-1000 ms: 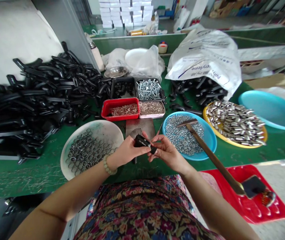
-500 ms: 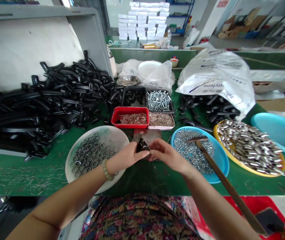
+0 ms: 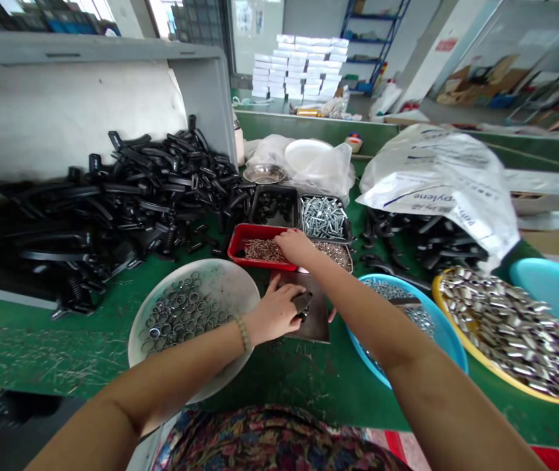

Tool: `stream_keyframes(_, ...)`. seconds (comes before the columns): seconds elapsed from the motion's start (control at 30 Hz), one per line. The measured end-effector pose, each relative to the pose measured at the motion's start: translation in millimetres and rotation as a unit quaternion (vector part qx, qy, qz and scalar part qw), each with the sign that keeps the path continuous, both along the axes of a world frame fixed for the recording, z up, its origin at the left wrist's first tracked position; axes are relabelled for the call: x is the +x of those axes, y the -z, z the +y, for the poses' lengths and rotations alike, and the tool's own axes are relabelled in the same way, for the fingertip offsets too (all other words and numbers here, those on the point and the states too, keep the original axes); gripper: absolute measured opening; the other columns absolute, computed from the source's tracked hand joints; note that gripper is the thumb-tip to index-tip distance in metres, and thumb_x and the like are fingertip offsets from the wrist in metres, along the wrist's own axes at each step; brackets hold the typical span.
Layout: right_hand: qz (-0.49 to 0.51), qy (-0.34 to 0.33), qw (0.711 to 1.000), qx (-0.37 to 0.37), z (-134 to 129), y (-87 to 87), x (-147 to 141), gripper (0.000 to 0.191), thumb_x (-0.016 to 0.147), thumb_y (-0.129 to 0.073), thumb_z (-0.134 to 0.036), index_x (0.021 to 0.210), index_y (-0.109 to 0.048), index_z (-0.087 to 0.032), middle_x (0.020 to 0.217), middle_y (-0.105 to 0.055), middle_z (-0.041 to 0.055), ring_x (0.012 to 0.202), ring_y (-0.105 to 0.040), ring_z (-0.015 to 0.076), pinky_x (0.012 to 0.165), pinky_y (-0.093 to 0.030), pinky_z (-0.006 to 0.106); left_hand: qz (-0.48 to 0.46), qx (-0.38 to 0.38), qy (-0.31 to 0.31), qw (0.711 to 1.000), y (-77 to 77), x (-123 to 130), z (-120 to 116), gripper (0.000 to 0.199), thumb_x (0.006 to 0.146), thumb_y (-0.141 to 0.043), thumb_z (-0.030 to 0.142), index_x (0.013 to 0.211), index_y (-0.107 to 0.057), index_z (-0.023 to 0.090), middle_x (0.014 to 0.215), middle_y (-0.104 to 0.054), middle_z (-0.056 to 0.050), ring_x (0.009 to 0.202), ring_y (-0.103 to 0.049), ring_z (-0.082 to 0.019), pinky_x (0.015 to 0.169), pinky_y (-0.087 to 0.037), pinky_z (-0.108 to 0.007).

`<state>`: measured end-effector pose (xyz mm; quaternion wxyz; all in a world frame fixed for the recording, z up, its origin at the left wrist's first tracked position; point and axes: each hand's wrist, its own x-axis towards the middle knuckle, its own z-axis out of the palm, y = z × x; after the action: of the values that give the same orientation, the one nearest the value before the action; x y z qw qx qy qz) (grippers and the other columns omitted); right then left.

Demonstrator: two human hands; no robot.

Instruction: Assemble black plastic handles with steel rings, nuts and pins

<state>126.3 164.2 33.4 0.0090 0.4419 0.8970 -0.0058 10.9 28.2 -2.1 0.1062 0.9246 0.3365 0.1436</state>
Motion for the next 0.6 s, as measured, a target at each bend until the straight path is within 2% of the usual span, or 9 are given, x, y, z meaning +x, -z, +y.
stream_keyframes(0.1, 0.034, 0.020, 0.999, 0.004, -1, -3.8, 10, 0.028, 0.088, -0.042, -0.011, 0.108, -0.061, -0.012, 0.100, -0.067, 0.0149, 0.101, -0.057, 0.0238, 0.088, -0.041, 0.035, -0.009, -0.016, -0.036, 0.999, -1.7, 3, -2, 0.038, 0.075, -0.061, 0.027, 0.113, -0.056, 0.025, 0.120, -0.059, -0.003, 0.113, -0.048, -0.024, 0.111, -0.009, -0.053)
stream_keyframes(0.17, 0.057, 0.028, 0.998, 0.004, -7, -7.7, 19, 0.032, 0.089, -0.042, -0.011, 0.116, -0.057, -0.015, 0.105, -0.066, 0.0117, 0.103, -0.056, 0.0202, 0.089, -0.041, 0.030, -0.006, -0.029, -0.060, 0.998, -2.7, 7, -2, 0.045, 0.073, -0.062, 0.027, 0.117, -0.053, 0.024, 0.117, -0.060, -0.004, 0.110, -0.048, -0.025, 0.108, -0.015, -0.053)
stream_keyframes(0.23, 0.135, 0.042, 0.990, -0.012, -22, -10.2, 31, 0.030, 0.091, -0.041, -0.015, 0.117, -0.055, -0.017, 0.108, -0.066, 0.0084, 0.100, -0.058, 0.0166, 0.088, -0.042, 0.027, -0.004, -0.045, -0.087, 0.995, -3.6, 10, -2, 0.053, 0.071, -0.063, 0.028, 0.121, -0.049, 0.021, 0.114, -0.060, -0.006, 0.108, -0.048, -0.026, 0.102, -0.026, -0.051)
stream_keyframes(0.3, 0.262, 0.066, 0.961, -0.056, -47, -8.8, 47, 0.025, 0.092, -0.041, -0.022, 0.111, -0.058, -0.018, 0.102, -0.067, 0.0054, 0.093, -0.060, 0.0149, 0.085, -0.044, 0.027, -0.004, -0.063, -0.102, 0.993, -4.3, 11, -2, 0.056, 0.070, -0.062, 0.030, 0.123, -0.047, 0.019, 0.114, -0.059, -0.008, 0.108, -0.048, -0.028, 0.095, -0.033, -0.047)
stream_keyframes(0.37, 0.363, 0.108, 0.918, -0.118, -76, -2.8, 64, 0.021, 0.090, -0.044, -0.028, 0.101, -0.060, -0.019, 0.091, -0.066, 0.0025, 0.083, -0.061, 0.0147, 0.077, -0.048, 0.028, -0.006, -0.071, -0.103, 0.992, -4.2, 11, -2, 0.056, 0.070, -0.062, 0.031, 0.122, -0.047, 0.019, 0.116, -0.058, -0.010, 0.110, -0.046, -0.029, 0.093, -0.034, -0.044)
stream_keyframes(0.47, 0.373, 0.183, 0.891, -0.183, -112, 11.5, 80, 0.018, 0.087, -0.047, -0.029, 0.092, -0.062, -0.020, 0.081, -0.063, 0.0010, 0.072, -0.059, 0.0146, 0.063, -0.049, 0.027, -0.004, -0.059, -0.097, 0.994, -2.3, 11, -3, 0.049, 0.071, -0.060, 0.032, 0.117, -0.051, 0.019, 0.118, -0.056, -0.010, 0.110, -0.045, -0.029, 0.094, -0.032, -0.044)
stream_keyframes(0.53, 0.347, 0.208, 0.896, -0.185, -124, 20.0, 84, 0.015, 0.085, -0.050, -0.026, 0.087, -0.062, -0.018, 0.079, -0.062, 0.0014, 0.069, -0.057, 0.0143, 0.061, -0.047, 0.026, 0.002, -0.047, -0.095, 0.994, -0.7, 11, -3, 0.042, 0.072, -0.060, 0.033, 0.111, -0.055, 0.019, 0.119, -0.055, -0.010, 0.109, -0.045, -0.029, 0.094, -0.031, -0.045)
stream_keyframes(0.6, 0.322, 0.203, 0.911, -0.160, -129, 25.1, 83, 0.012, 0.085, -0.051, -0.022, 0.082, -0.061, -0.017, 0.078, -0.062, 0.0021, 0.072, -0.056, 0.0143, 0.065, -0.045, 0.026, 0.010, -0.037, -0.094, 0.995, 0.2, 12, -3, 0.037, 0.072, -0.060, 0.033, 0.106, -0.058, 0.018, 0.120, -0.055, -0.010, 0.108, -0.045, -0.029, 0.093, -0.031, -0.045)
